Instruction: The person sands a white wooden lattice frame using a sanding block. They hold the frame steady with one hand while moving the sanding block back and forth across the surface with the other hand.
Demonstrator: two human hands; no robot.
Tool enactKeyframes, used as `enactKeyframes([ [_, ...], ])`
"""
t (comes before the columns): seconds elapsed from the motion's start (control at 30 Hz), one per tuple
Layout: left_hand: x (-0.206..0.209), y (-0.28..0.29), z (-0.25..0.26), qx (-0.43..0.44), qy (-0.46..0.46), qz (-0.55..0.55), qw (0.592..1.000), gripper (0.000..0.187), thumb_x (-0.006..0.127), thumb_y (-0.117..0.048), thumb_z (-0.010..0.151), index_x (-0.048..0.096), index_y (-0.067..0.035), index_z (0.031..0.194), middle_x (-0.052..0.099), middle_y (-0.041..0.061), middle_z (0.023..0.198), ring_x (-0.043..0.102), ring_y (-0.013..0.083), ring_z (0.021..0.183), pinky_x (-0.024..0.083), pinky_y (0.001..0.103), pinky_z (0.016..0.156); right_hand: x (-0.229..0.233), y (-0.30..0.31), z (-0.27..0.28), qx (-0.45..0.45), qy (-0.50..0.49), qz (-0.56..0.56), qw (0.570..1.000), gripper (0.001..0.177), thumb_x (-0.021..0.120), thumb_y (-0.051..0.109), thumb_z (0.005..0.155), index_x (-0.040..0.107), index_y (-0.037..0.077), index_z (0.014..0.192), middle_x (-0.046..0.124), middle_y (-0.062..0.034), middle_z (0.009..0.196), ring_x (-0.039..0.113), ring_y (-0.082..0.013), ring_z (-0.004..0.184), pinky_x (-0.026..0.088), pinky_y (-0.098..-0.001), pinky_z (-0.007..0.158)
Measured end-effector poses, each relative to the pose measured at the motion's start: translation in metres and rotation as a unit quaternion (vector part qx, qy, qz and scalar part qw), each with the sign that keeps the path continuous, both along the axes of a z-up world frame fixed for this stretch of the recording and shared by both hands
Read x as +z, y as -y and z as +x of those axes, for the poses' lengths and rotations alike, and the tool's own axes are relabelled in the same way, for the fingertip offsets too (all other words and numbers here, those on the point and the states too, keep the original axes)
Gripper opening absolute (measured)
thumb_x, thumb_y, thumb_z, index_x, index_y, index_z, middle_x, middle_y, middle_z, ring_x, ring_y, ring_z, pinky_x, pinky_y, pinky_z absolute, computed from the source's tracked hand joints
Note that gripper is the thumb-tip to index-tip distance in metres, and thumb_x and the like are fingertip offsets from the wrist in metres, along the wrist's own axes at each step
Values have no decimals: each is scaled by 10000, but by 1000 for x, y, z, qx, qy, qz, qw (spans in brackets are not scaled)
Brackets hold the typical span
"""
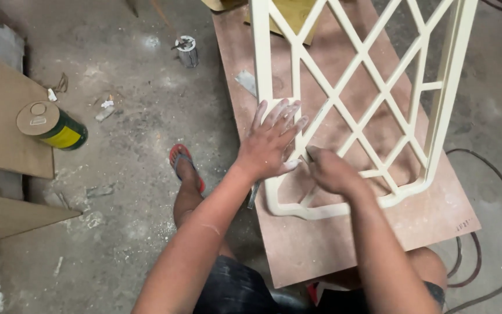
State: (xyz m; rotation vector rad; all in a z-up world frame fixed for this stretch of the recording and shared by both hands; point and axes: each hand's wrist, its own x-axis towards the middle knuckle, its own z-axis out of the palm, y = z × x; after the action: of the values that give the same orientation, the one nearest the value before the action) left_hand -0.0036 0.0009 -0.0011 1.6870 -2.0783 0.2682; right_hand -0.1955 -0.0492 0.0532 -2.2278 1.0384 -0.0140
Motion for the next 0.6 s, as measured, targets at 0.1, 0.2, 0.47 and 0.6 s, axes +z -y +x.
enactKeyframes([
  [0.1, -1, -4, -1, 3, -6, 5, 1000, 827, 635, -614, 769, 490, -295, 1518, 386, 29, 1650, 271, 277, 1557, 130, 580, 1289, 13, -13, 0, -12, -39, -4, 999, 323, 541, 124, 897, 692, -23, 1143, 730, -304, 1038, 684, -474, 1092, 518, -573, 941],
  [0.2, -1, 1, 1, 9, -3, -1, 1000, 816, 618, -618, 788, 477, -300, 1526, 384, 27, 1649, 278, 278, 1555, 144, 584, 1286, -1, -2, 3, -13, -34, -6, 999, 313, 547, 157, 919, 690, -20, 1134, 732, -305, 1030, 678, -492, 1084, 519, -590, 924],
  [0.47, -1, -1, 1, 5, 4, 9, 1000, 892, 672, -636, 726, 468, -314, 1533, 363, 19, 1659, 283, 283, 1551, 169, 592, 1280, -2, -28, -4, -72, -147, -1, 986, 421, 406, 175, 954, 615, 93, 1311, 736, -267, 1073, 695, -473, 1084, 546, -609, 925],
  [0.6, 2, -2, -1, 5, 6, -24, 1000, 890, 686, -635, 723, 477, -309, 1524, 413, 32, 1625, 312, 277, 1536, 178, 585, 1275, -4, -23, -4, -73, -178, -24, 981, 483, 394, 229, 963, 561, 138, 1407, 727, -282, 1114, 684, -481, 1119, 531, -613, 965],
])
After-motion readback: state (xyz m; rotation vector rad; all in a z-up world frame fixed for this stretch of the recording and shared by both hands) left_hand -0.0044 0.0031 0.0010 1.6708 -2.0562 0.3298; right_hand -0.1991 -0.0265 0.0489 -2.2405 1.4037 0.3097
